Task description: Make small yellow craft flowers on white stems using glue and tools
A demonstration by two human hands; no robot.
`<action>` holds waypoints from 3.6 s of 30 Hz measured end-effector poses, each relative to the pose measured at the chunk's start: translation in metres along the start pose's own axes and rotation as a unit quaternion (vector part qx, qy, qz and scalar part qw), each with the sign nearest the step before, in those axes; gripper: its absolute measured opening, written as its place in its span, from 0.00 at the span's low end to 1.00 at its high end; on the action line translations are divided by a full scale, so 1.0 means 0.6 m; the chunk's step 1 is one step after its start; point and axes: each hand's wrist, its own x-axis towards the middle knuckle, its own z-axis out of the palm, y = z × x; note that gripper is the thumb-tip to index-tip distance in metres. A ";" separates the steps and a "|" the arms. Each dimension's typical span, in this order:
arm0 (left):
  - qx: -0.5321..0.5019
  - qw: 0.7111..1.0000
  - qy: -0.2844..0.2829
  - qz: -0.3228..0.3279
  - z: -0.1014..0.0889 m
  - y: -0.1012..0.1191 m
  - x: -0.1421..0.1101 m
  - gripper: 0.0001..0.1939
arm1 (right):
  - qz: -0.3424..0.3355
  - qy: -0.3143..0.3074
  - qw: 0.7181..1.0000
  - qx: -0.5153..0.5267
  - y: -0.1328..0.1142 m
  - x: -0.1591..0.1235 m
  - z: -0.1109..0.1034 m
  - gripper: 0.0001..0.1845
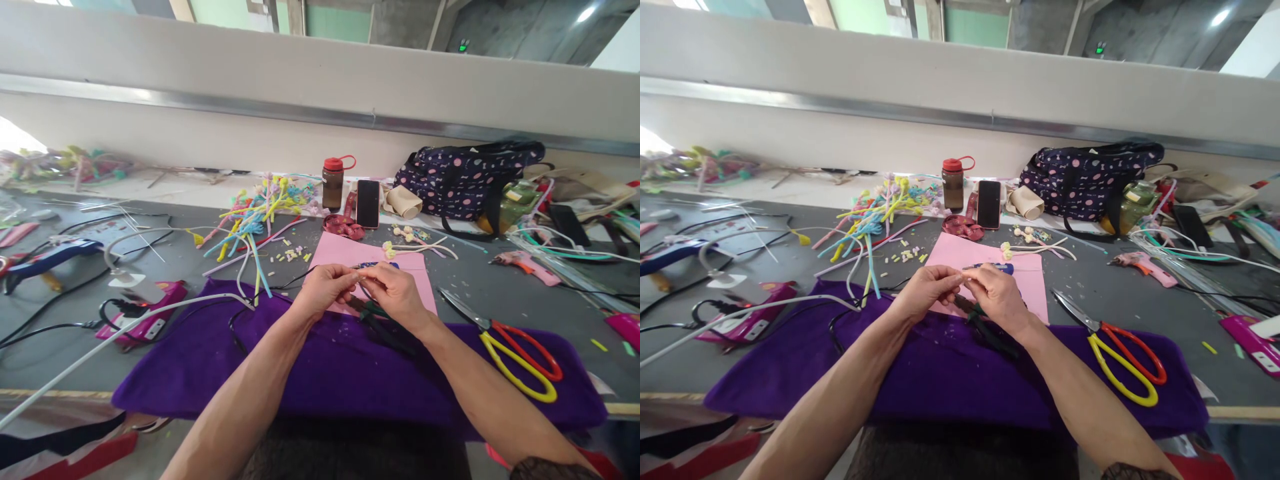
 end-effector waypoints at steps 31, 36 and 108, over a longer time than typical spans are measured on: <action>0.018 0.999 -0.005 -0.043 -0.005 -0.005 0.006 0.12 | 0.028 0.040 0.998 -0.028 -0.002 -0.007 0.023 0.05; 0.133 0.990 0.037 0.000 -0.009 -0.003 0.006 0.09 | 0.035 -0.006 0.997 -0.070 -0.002 -0.010 0.035 0.07; -0.058 0.994 -0.092 -0.016 0.005 0.014 -0.015 0.14 | 0.091 0.028 0.979 0.178 -0.021 0.004 -0.016 0.06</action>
